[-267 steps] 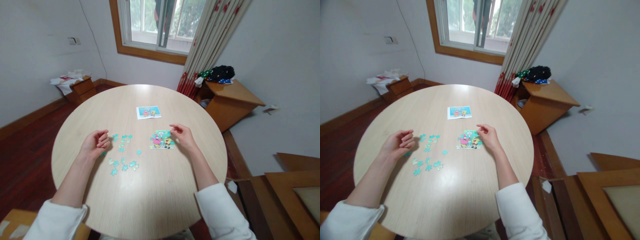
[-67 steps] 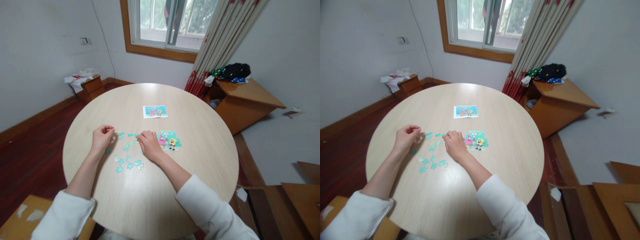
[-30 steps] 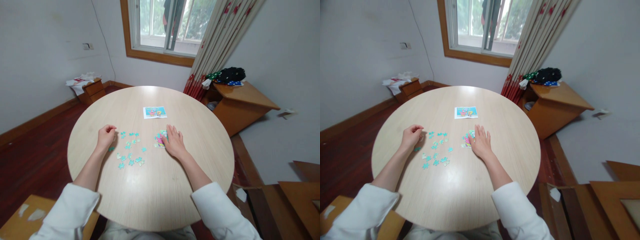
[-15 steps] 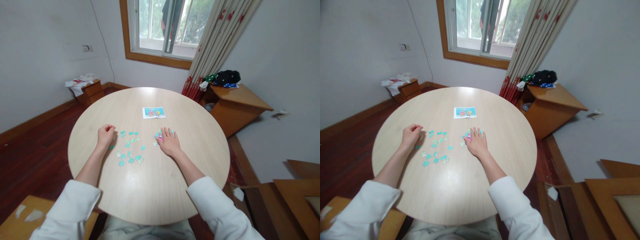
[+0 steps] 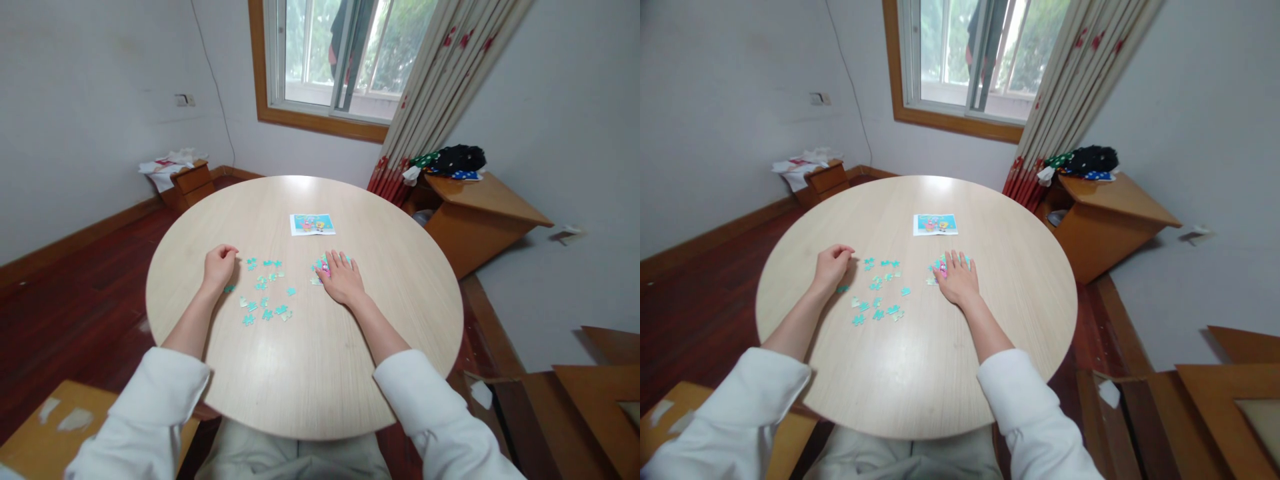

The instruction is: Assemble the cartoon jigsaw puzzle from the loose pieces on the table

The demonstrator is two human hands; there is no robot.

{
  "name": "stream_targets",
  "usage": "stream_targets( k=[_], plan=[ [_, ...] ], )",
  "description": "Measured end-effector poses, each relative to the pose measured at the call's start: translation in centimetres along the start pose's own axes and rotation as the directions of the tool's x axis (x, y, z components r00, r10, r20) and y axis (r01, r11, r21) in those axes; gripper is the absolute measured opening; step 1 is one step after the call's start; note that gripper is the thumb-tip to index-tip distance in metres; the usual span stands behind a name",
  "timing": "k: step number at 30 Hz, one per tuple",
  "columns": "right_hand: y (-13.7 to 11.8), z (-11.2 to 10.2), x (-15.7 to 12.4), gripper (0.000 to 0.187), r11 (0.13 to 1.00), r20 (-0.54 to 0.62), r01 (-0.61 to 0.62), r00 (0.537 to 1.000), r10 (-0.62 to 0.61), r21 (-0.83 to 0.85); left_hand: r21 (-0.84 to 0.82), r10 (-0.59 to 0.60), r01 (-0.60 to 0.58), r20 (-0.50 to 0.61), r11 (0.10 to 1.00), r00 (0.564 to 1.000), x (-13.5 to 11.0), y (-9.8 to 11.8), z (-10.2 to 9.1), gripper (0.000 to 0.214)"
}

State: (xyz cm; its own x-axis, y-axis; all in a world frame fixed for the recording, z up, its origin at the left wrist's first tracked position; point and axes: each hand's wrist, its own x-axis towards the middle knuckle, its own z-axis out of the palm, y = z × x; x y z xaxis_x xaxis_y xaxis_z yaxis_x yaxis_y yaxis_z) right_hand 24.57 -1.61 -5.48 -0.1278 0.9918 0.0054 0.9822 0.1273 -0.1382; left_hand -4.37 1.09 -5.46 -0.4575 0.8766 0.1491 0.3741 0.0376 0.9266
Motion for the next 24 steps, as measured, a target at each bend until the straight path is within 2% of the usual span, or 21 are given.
stream_targets(
  k=[11, 16, 21, 24],
  plan=[
    [0.0, -0.1, 0.1, 0.068, 1.0, -0.012, 0.004, 1.0, -0.004, 0.001, 0.023, 0.034, -0.034, 0.012, 0.999, 0.999, -0.1, 0.1, -0.1, 0.018],
    [0.1, -0.1, 0.3, 0.068, 1.0, -0.024, 0.009, 1.0, -0.009, 0.003, -0.064, -0.027, 0.027, -0.002, 0.998, 1.0, 0.3, 0.0, -0.1, 0.018],
    [0.3, 0.0, 0.7, 0.068, 1.0, -0.016, 0.021, 1.0, -0.021, -0.003, -0.182, -0.1, 0.104, 0.028, 0.978, 0.995, 0.0, 0.6, -0.2, 0.02],
    [0.4, 0.0, 0.9, 0.067, 1.0, -0.018, 0.026, 1.0, -0.026, 0.0, -0.172, -0.119, 0.123, 0.038, 0.977, 0.992, -0.2, 1.0, -0.4, 0.019]
  ],
)
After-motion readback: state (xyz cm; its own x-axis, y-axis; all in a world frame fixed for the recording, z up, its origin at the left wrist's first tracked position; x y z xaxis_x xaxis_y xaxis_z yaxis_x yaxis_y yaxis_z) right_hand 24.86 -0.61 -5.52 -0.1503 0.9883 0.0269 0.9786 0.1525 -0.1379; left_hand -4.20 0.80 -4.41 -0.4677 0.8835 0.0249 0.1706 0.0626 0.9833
